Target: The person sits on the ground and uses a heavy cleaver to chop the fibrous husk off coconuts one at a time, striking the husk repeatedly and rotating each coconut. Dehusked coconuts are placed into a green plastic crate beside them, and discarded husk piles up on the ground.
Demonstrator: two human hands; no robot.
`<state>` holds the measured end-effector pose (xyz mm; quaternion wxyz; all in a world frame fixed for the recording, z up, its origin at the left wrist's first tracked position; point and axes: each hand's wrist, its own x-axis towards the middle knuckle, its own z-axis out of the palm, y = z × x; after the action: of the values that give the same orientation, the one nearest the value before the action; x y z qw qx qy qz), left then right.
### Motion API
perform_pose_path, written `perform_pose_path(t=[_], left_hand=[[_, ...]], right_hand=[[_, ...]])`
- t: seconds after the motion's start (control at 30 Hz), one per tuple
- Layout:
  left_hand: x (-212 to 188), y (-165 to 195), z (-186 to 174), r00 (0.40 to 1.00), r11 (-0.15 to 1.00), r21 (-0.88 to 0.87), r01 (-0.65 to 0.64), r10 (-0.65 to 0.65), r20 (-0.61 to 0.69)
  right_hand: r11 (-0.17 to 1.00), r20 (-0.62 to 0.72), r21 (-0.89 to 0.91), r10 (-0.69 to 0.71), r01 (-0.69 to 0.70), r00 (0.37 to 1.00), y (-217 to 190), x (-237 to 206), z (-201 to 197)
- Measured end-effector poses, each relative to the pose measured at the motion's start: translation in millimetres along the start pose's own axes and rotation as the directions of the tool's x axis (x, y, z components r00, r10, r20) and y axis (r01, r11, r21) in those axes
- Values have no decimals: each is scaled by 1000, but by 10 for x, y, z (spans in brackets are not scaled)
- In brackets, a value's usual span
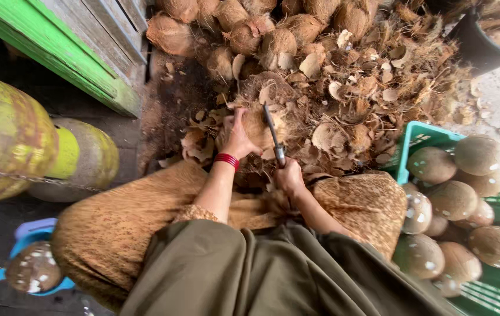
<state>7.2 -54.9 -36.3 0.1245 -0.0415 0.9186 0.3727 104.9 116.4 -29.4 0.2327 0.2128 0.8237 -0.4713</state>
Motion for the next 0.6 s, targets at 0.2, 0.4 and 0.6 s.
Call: perform_pose_path(t=[0.2,0.4,0.6], left_hand=[[35,-221,106,964,927,-311,-210,144,-221],[-36,-56,140,942,975,84,-205,220,-254],[0,58,78,961,973,204,-112,158,-228]], right_hand=[[964,78,215,-179,159,981,-101,-160,-205],[709,-162,346,-600,614,784,-1026,-922,-1251],[229,-585,242,-741,943,330,-851,-545,-1047]])
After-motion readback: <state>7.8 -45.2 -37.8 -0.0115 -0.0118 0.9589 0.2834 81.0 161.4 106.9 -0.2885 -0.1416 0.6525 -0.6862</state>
